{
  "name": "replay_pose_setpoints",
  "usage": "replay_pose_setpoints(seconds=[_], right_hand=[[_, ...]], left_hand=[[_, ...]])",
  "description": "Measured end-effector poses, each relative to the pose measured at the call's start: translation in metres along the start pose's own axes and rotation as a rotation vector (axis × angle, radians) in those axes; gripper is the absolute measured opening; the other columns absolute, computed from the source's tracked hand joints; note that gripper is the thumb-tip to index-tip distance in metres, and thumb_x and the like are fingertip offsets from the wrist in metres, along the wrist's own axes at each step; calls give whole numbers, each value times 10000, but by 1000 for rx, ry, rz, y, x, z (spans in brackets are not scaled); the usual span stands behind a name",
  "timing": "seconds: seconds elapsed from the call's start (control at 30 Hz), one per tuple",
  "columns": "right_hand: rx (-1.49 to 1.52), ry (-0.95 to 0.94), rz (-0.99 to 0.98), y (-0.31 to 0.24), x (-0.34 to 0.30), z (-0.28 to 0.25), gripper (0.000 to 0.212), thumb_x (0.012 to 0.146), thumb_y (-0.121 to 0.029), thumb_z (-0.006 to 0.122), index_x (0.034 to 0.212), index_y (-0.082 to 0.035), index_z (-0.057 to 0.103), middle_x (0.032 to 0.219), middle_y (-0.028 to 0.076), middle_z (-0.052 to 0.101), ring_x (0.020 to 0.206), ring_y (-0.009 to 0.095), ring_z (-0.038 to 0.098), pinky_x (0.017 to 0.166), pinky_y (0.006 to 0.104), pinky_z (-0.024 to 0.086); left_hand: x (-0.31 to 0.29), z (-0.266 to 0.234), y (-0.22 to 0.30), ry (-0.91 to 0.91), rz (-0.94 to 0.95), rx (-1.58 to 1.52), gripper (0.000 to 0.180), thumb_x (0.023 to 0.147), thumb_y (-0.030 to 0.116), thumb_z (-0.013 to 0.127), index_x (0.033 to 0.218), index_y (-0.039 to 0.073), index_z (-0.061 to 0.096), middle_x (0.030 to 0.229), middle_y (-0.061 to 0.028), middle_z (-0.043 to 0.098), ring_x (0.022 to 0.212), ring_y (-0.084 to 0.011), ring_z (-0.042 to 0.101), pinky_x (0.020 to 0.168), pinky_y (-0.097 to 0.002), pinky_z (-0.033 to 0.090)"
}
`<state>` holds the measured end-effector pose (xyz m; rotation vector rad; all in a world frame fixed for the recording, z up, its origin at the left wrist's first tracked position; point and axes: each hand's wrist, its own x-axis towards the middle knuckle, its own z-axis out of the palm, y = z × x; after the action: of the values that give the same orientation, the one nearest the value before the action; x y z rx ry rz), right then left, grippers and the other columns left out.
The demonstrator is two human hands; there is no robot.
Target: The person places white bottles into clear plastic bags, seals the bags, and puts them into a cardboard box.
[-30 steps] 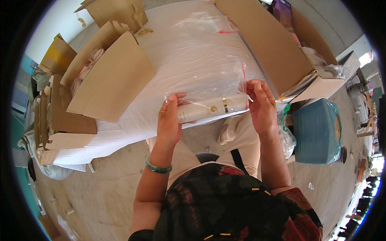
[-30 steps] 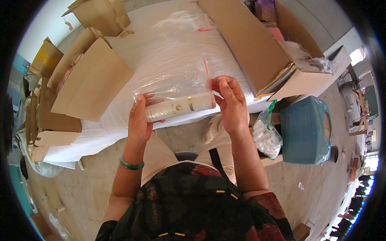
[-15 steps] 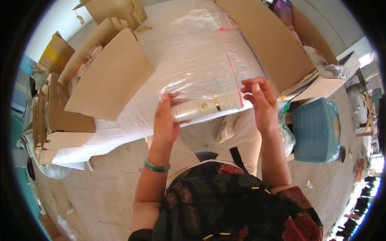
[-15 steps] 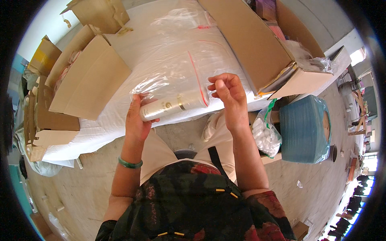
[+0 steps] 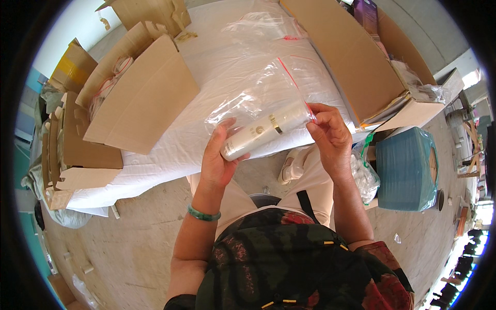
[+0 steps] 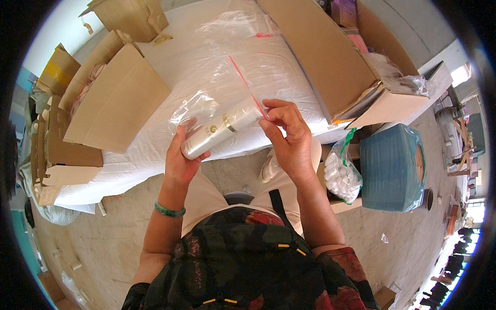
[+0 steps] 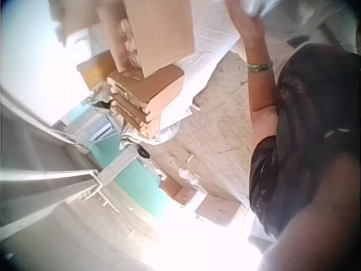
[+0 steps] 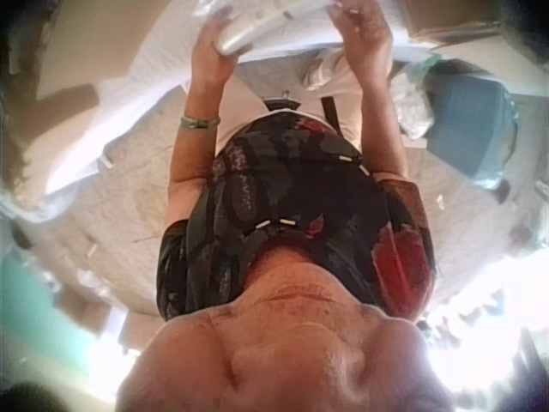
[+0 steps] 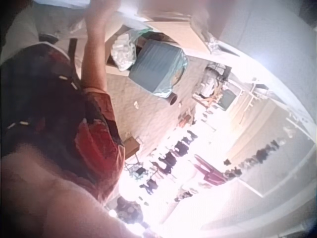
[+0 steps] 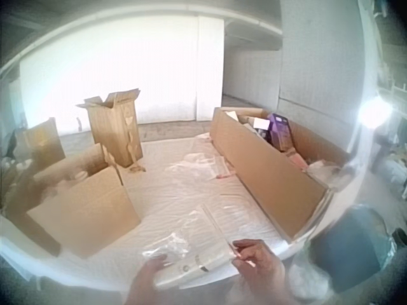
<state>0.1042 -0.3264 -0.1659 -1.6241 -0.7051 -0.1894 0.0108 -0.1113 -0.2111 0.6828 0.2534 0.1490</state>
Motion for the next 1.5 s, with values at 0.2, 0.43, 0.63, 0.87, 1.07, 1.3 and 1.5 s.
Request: replay_pose_setpoints(seconds=[0.2,0.43,0.63,0.87,1.07,1.3,1.5], right_hand=[[485,4,339,2,-4,-11,122,907,-151,597,995,-69,575,1159,87,577,950,115,538,818,248,429],[334,-170,501,-8,0,-12,379,873,-297,634,1150,-51,557,1103,71,596,1027,129,502,864,278,395],[382,-183,663,8,-5,-11,191,885,-137,596,1048,-37,599,981,38,631,927,114,555,854,259,404],[507,-100,661,9,-3,-11,102,891,-97,579,955,-52,644,916,-13,636,878,69,537,813,228,399],[409,-207,573,-1,-2,-9,217,906,-72,531,1089,-43,645,998,-2,636,910,63,519,795,210,381],[211,-374,540,8,-9,-19,208,901,-121,555,1085,-46,615,950,-27,583,908,54,493,771,189,360],[187,-338,433,-8,-11,-3,473,751,23,703,1173,-48,502,958,-17,547,913,56,500,775,235,435]], left_hand=[[4,-7,1,-108,-1,39,542,798,73,681,1278,28,433,1098,-134,571,928,-248,608,648,-374,571],[1,-4,5,-107,1,221,513,795,35,661,1265,11,456,1051,-117,617,949,-228,606,687,-370,546],[3,-6,3,-72,47,316,455,818,34,626,1248,5,478,1050,-103,619,997,-221,595,731,-367,532],[0,4,17,-83,9,273,436,843,77,600,1255,21,468,1074,-131,629,950,-231,626,740,-404,561],[2,-13,23,-167,3,332,255,857,77,575,1100,2,593,1114,-144,618,953,-245,631,773,-437,565],[1,-23,28,-76,2,280,183,864,61,578,1037,18,620,1081,-109,624,963,-228,617,755,-394,580],[-2,-18,32,-155,-11,211,309,866,41,579,1172,33,528,1141,-64,563,1008,-198,582,802,-354,564]])
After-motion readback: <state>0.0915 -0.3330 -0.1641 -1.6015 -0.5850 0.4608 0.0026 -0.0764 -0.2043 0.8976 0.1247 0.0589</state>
